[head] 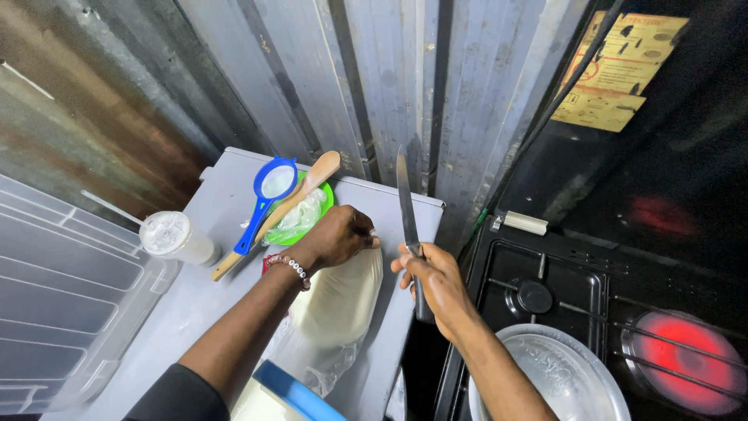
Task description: Straining a white liquid from a pot through a sieve into a container, then cutting open a plastic bag of ingredients and pouring it into a bowl.
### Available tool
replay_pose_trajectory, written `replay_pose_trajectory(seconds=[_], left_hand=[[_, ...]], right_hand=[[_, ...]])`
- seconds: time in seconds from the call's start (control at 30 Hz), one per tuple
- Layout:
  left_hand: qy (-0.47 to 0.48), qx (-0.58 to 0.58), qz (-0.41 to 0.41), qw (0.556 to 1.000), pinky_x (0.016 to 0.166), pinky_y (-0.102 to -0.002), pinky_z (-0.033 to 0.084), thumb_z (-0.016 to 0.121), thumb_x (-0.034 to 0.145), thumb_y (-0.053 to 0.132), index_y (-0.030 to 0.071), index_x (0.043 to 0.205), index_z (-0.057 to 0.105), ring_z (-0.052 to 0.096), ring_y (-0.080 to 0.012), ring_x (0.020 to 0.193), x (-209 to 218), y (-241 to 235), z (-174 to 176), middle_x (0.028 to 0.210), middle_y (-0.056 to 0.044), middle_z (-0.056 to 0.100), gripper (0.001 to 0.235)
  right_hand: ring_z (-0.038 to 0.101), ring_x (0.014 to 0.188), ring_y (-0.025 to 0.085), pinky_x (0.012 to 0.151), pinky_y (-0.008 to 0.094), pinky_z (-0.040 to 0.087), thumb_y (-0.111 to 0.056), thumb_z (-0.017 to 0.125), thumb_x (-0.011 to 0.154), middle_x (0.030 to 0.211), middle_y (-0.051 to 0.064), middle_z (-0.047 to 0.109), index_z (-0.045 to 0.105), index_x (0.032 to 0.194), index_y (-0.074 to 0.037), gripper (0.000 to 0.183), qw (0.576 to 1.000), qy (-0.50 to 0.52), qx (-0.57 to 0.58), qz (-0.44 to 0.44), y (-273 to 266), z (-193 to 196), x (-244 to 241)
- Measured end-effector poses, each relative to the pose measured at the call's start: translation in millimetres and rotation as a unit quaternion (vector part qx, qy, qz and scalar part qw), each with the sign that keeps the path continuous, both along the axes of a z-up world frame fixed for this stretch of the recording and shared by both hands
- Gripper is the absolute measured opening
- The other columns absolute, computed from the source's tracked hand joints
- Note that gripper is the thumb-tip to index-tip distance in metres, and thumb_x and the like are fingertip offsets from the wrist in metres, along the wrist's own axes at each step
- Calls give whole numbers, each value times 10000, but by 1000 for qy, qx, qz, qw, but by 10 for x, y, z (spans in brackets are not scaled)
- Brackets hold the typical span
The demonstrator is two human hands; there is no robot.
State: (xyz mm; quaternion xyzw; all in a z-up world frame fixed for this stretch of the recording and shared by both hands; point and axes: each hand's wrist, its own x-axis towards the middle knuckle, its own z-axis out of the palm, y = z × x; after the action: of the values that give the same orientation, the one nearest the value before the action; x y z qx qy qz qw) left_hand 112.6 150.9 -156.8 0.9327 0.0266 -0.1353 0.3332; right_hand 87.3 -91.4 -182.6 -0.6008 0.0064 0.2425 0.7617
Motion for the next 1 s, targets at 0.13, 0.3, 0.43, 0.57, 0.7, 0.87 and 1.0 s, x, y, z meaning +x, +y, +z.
replay_pose_trajectory(seconds=[0.13, 0.3, 0.43, 0.57, 0.7, 0.87, 1.0], left_hand=[[-31, 38, -18, 999, 800, -393, 556, 864, 972, 243, 0, 923, 809, 701, -185, 816, -53, -38, 134, 854, -92, 849, 254], [-9, 19, 18, 1000, 728, -345, 555, 862, 943, 165, 31, 901, 849, 670, -157, 704, -88, -37, 249, 711, -68, 789, 141], [-22, 32, 9, 999, 755, -358, 593, 849, 966, 187, 35, 941, 862, 755, -183, 727, -145, -59, 338, 767, -69, 835, 155], [-24, 12, 26, 999, 701, -336, 585, 820, 930, 96, 45, 918, 866, 726, -164, 669, -189, -84, 412, 720, -62, 814, 70], [-4, 2, 48, 999, 694, -325, 588, 809, 939, 68, 38, 930, 873, 752, -163, 652, -230, -124, 554, 716, -75, 821, 71], [-5, 20, 43, 999, 693, -325, 588, 705, 871, 15, 56, 895, 863, 755, -167, 658, -230, -115, 575, 727, -60, 824, 165], [-28, 84, 30, 996, 798, -404, 608, 862, 917, 148, 110, 1003, 902, 811, -258, 875, -170, -62, 470, 950, -77, 893, 101]], right_hand=[[652, 688, 225, 604, 338, 445, -117, 662, 1009, 864, 160, 735, 764, 1345, 41, 385, 995, 54, -59, 56, -214, 126, -253], [701, 641, 330, 486, 372, 495, -60, 702, 1030, 846, 253, 726, 719, 1137, 83, 180, 994, 91, -18, 60, -246, 39, -377], [700, 601, 315, 458, 377, 522, -169, 704, 1093, 816, 232, 716, 665, 947, 60, 274, 992, 92, -11, 80, -197, 86, -465], [675, 555, 289, 432, 366, 493, -201, 653, 1107, 853, 231, 731, 681, 1048, 56, 265, 990, 111, 0, 88, -187, 117, -548], [657, 520, 304, 406, 378, 485, -226, 671, 1103, 855, 244, 717, 687, 1023, 56, 294, 988, 118, 26, 97, -205, 146, -610], [654, 506, 306, 389, 368, 461, -255, 667, 1088, 868, 262, 732, 657, 986, 44, 316, 986, 117, 15, 115, -302, 222, -687], [575, 449, 271, 363, 367, 424, -228, 634, 1085, 877, 273, 751, 709, 1257, 58, 342, 979, 151, -46, 130, -468, 380, -793]])
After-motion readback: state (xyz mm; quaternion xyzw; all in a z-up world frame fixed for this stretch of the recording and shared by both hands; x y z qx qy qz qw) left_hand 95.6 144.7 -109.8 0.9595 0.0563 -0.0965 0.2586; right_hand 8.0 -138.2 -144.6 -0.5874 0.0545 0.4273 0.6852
